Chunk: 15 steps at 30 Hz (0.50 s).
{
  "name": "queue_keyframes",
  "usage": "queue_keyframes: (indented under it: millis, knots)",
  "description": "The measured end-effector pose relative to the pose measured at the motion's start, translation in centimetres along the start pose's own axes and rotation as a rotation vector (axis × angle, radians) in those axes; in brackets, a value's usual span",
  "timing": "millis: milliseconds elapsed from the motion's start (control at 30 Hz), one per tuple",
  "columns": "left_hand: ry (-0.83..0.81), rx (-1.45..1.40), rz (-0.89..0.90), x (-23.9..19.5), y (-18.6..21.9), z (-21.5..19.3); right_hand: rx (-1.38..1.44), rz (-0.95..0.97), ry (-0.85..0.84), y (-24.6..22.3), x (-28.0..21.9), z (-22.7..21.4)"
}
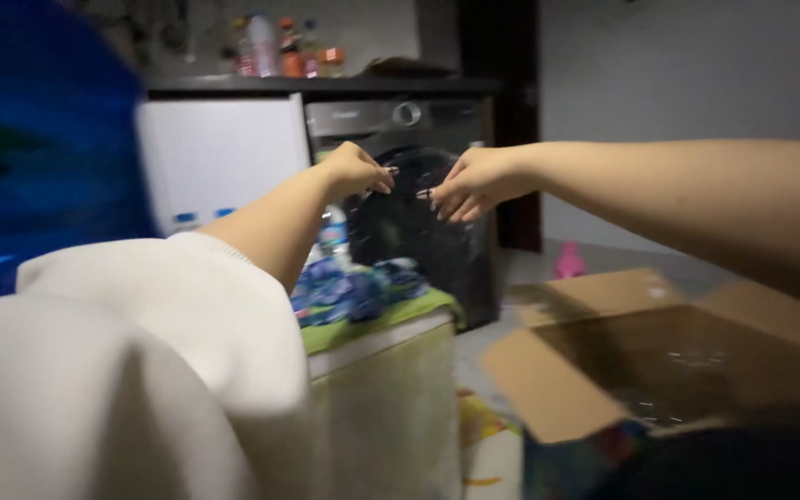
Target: The person fills a clear plastic water bottle from a large blue water dispenser. After filling, they place the bottle on a surface and apply a label to it. The person then picks up the labeled bottle and places it with other bottles.
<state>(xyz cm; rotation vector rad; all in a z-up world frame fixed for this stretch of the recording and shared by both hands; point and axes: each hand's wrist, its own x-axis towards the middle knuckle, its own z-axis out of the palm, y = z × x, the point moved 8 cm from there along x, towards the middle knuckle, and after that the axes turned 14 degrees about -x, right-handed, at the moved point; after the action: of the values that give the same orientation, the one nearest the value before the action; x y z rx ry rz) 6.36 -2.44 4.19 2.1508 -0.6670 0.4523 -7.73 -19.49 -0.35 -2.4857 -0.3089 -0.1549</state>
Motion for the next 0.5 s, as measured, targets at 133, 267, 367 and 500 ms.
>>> queue_keyframes:
  millis: [133, 267, 367, 500]
  knots:
    - [-0.149, -0.172, 0.07, -2.0, 9.8, 6.8, 0.029, 0.112, 0.007, 5.9, -5.2, -4.7]
    - [-0.359, -0.327, 0.046, -5.0, 17.1, 15.2, -0.083, 0.268, -0.003, 13.2, -10.7, -8.0]
    - [-0.559, -0.408, 0.0, -6.8, 18.8, 21.8, -0.13, 0.388, -0.037, 18.3, -14.1, -7.9]
    - [-0.759, -0.601, -0.158, -9.4, 18.1, 30.3, -0.216, 0.498, -0.178, 23.7, -17.5, -5.9]
